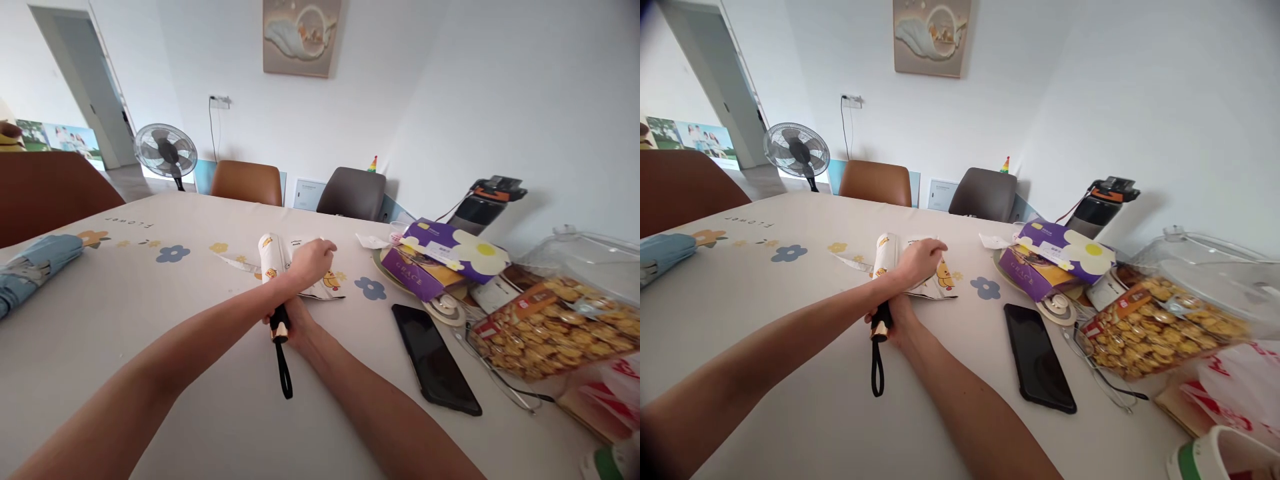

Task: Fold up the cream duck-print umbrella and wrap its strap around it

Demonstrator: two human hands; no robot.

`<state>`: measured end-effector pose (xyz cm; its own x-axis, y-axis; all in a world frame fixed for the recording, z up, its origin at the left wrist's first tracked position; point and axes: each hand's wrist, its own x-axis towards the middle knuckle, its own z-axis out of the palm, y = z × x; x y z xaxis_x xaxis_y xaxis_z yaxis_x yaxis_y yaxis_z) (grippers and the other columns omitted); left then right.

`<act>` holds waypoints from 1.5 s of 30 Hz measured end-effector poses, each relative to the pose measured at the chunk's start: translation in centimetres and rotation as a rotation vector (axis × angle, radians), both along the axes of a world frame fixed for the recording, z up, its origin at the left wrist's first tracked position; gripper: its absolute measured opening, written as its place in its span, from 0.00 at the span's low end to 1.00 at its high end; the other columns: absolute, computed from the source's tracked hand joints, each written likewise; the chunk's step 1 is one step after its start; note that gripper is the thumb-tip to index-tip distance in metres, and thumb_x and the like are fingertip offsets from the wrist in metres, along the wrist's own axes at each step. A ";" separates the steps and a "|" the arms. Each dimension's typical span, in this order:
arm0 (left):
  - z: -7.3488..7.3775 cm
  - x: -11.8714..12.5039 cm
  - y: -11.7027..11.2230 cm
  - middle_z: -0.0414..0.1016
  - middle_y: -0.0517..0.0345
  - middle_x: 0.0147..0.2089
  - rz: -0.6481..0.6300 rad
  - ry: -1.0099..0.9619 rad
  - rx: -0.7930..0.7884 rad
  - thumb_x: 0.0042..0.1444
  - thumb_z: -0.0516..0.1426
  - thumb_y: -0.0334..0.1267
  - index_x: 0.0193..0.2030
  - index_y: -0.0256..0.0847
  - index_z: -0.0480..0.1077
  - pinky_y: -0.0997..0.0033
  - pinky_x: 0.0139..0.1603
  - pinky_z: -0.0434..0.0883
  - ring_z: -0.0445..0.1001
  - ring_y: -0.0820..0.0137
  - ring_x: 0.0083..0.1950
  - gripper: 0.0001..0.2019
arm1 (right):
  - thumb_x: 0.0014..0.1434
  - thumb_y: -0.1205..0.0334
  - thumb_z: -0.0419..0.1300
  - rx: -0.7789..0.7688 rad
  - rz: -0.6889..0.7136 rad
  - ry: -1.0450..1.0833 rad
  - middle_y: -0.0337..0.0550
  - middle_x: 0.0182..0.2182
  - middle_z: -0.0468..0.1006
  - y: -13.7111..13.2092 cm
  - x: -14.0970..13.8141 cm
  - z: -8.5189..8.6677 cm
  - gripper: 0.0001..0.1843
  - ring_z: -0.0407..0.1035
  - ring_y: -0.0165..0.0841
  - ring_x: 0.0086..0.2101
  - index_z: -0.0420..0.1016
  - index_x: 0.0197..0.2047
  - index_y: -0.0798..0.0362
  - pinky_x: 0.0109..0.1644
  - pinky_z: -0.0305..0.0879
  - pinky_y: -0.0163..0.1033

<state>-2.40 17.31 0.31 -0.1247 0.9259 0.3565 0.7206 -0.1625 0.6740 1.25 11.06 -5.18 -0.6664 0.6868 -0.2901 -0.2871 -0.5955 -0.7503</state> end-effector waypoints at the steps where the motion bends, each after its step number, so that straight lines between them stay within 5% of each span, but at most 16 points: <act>1: 0.5 -0.8 -0.4 0.76 0.54 0.44 0.029 -0.137 0.088 0.54 0.47 0.31 0.40 0.42 0.74 0.62 0.49 0.67 0.72 0.62 0.45 0.15 | 0.53 0.59 0.58 -0.022 0.020 -0.003 0.32 0.16 0.62 0.0 0.0 0.1 0.09 0.56 0.23 0.15 0.64 0.28 0.55 0.18 0.59 0.30; 7: 2.2 -7.8 -4.6 0.73 0.57 0.33 0.202 -0.623 0.379 0.48 0.51 0.34 0.34 0.39 0.74 0.71 0.30 0.71 0.70 0.70 0.32 0.11 | 0.52 0.57 0.63 -0.120 0.048 -0.006 0.34 0.22 0.67 0.1 0.2 0.6 0.12 0.57 0.21 0.15 0.65 0.30 0.55 0.17 0.61 0.29; 13: -0.4 -12.2 -9.1 0.69 0.58 0.29 0.397 -0.714 0.255 0.43 0.52 0.34 0.30 0.38 0.73 0.73 0.24 0.72 0.68 0.73 0.29 0.09 | 0.52 0.60 0.63 -0.084 0.061 0.043 0.35 0.23 0.69 0.2 0.1 0.2 0.10 0.57 0.21 0.16 0.66 0.29 0.56 0.16 0.60 0.29; 18: -1.6 -11.8 -9.8 0.69 0.57 0.29 0.385 -0.815 0.239 0.43 0.54 0.35 0.30 0.37 0.72 0.72 0.23 0.72 0.68 0.72 0.28 0.08 | 0.52 0.58 0.63 -0.100 0.027 0.050 0.37 0.25 0.72 0.3 0.4 0.5 0.11 0.57 0.20 0.15 0.67 0.30 0.55 0.14 0.59 0.28; 24: -1.3 -11.0 -10.0 0.67 0.60 0.26 0.345 -0.743 0.325 0.43 0.52 0.34 0.28 0.39 0.72 0.74 0.22 0.70 0.66 0.75 0.25 0.08 | 0.55 0.40 0.55 -0.191 0.002 0.081 0.41 0.29 0.76 0.4 0.7 0.9 0.23 0.55 0.19 0.13 0.69 0.37 0.55 0.12 0.56 0.27; 29: -1.5 -12.0 -10.2 0.65 0.61 0.23 0.424 -0.685 0.332 0.43 0.51 0.35 0.27 0.40 0.72 0.76 0.20 0.67 0.63 0.76 0.21 0.09 | 0.51 0.46 0.61 -0.004 -0.128 -0.037 0.36 0.18 0.69 0.2 0.3 0.2 0.19 0.57 0.23 0.12 0.68 0.28 0.55 0.13 0.57 0.30; 33: -3.1 -12.8 -9.6 0.60 0.63 0.19 0.440 -0.679 0.171 0.41 0.51 0.34 0.26 0.40 0.72 0.76 0.18 0.65 0.60 0.75 0.20 0.08 | 0.48 0.48 0.64 0.132 -0.247 -0.122 0.36 0.17 0.67 0.3 0.4 0.3 0.19 0.58 0.25 0.13 0.65 0.25 0.54 0.13 0.57 0.32; 38: -5.2 -13.0 -9.3 0.60 0.62 0.19 0.322 -0.747 -0.084 0.41 0.53 0.34 0.28 0.41 0.72 0.74 0.20 0.67 0.62 0.74 0.21 0.08 | 0.51 0.43 0.60 0.023 -0.247 -0.079 0.35 0.20 0.67 0.7 0.6 1.2 0.21 0.56 0.22 0.13 0.63 0.26 0.53 0.12 0.55 0.30; 45: -5.4 -14.0 -9.0 0.73 0.57 0.35 0.275 -0.896 -0.161 0.41 0.59 0.35 0.44 0.44 0.70 0.70 0.31 0.73 0.73 0.70 0.31 0.19 | 0.49 0.51 0.63 0.103 -0.200 -0.093 0.36 0.21 0.68 0.4 0.6 0.9 0.17 0.57 0.23 0.13 0.63 0.24 0.54 0.12 0.56 0.31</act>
<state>-16.40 8.27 -5.10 -0.5107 0.8531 -0.1070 -0.0764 0.0789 0.9939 1.85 11.44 -4.26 -0.4882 0.8314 -0.2653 -0.3182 -0.4527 -0.8330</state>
